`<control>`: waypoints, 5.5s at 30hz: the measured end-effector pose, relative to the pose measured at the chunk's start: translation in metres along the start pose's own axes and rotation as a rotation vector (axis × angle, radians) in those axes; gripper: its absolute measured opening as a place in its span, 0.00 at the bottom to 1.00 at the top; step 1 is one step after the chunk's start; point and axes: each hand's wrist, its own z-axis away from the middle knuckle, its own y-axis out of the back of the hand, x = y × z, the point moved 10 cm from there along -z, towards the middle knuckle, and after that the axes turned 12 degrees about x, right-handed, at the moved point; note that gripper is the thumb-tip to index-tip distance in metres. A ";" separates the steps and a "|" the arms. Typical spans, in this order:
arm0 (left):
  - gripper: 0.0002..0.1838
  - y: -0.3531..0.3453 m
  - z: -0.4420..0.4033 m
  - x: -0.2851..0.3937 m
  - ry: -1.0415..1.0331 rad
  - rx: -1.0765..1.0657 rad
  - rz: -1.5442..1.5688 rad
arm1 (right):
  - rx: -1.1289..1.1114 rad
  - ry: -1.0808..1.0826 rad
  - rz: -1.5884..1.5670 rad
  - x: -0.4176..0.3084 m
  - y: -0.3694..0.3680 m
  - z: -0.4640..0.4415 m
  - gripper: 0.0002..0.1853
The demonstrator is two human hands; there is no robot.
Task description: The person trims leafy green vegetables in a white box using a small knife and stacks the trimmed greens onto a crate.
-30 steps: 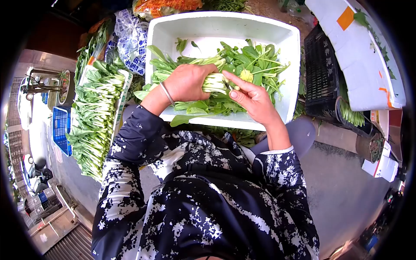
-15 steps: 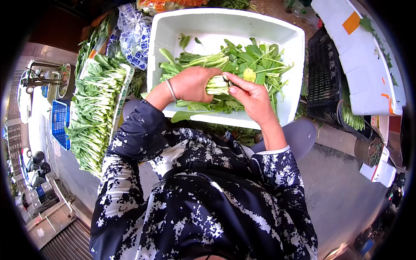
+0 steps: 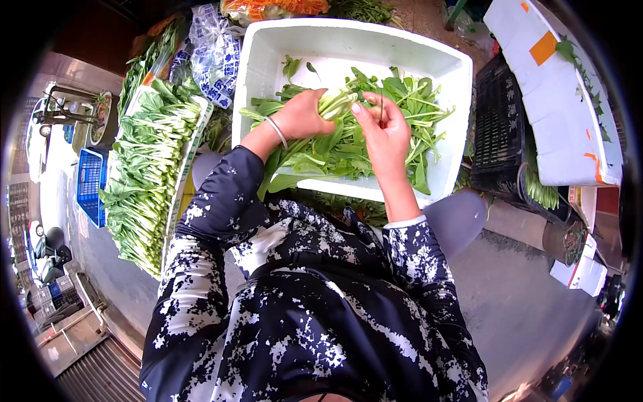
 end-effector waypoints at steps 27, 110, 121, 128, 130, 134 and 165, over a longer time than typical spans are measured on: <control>0.12 0.024 0.022 -0.158 0.522 0.189 1.619 | 0.045 -0.183 -0.004 -0.005 -0.005 -0.047 0.09; 0.18 0.006 0.025 0.028 0.160 -0.087 0.678 | -0.274 -0.040 0.121 -0.026 -0.003 0.022 0.19; 0.18 -0.004 0.026 0.038 0.151 -0.143 0.724 | -0.268 -0.269 -0.096 -0.006 0.034 0.020 0.17; 0.19 -0.013 0.026 0.030 0.341 -0.249 1.151 | 0.475 -0.111 0.048 0.030 0.133 -0.017 0.21; 0.18 -0.010 0.026 0.027 0.343 -0.208 1.211 | 0.613 -0.112 -0.004 0.033 0.151 -0.020 0.24; 0.18 -0.029 0.039 0.026 0.393 -0.335 1.046 | 0.129 -0.159 0.250 0.011 0.091 -0.021 0.26; 0.13 -0.032 0.160 0.083 -1.030 0.418 -0.256 | -0.278 -1.035 -0.305 0.133 0.002 0.098 0.26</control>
